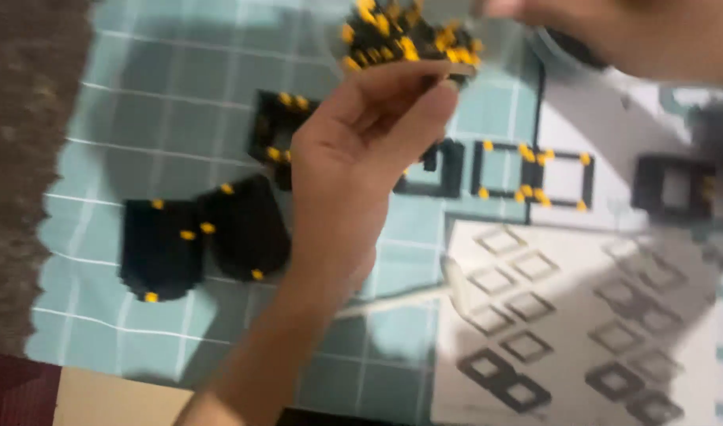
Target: Assembling a model using small interlocking plastic blocks and a separator tool while following printed instructions.
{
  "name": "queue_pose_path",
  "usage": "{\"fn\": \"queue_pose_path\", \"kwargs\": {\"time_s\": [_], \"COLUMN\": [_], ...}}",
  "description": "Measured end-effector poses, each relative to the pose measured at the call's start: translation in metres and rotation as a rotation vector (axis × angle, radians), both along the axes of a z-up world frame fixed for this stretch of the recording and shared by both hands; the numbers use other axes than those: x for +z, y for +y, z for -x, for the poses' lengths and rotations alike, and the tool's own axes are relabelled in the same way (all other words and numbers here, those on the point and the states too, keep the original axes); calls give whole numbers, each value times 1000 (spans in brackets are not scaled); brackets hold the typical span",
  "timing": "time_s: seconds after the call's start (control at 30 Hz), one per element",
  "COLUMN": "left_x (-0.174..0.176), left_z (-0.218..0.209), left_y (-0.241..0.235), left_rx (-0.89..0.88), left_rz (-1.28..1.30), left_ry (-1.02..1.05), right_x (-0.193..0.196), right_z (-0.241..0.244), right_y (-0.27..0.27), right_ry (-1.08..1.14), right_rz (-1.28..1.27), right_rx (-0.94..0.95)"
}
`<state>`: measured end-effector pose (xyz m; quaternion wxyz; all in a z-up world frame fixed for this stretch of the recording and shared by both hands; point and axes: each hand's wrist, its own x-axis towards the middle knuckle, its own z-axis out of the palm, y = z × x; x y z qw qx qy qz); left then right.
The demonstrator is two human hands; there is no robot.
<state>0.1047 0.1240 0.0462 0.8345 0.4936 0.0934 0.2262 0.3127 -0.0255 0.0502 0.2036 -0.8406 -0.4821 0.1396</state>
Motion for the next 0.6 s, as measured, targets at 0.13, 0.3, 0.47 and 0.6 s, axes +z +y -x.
{"fn": "queue_pose_path", "kwargs": {"time_s": [0.13,0.3,0.47,0.6], "left_x": [3,-6,-24,-23], "left_z": [5,10,8,12], "left_y": [-23,-46,-63,-69], "left_rx": [-197,-397,-441,-486], "left_rz": [-163,-246,-381,-277], "left_ry": [39,57,112,128], "right_x": [18,-13,-60,-58], "right_z": [93,160,162,170], "right_y": [-70,-118,-136,-137], "right_ry": [238,764,1113,1081], "right_rz": [-320,-572,-738,-709], "right_rx": [-188,-528,-331,-424]}}
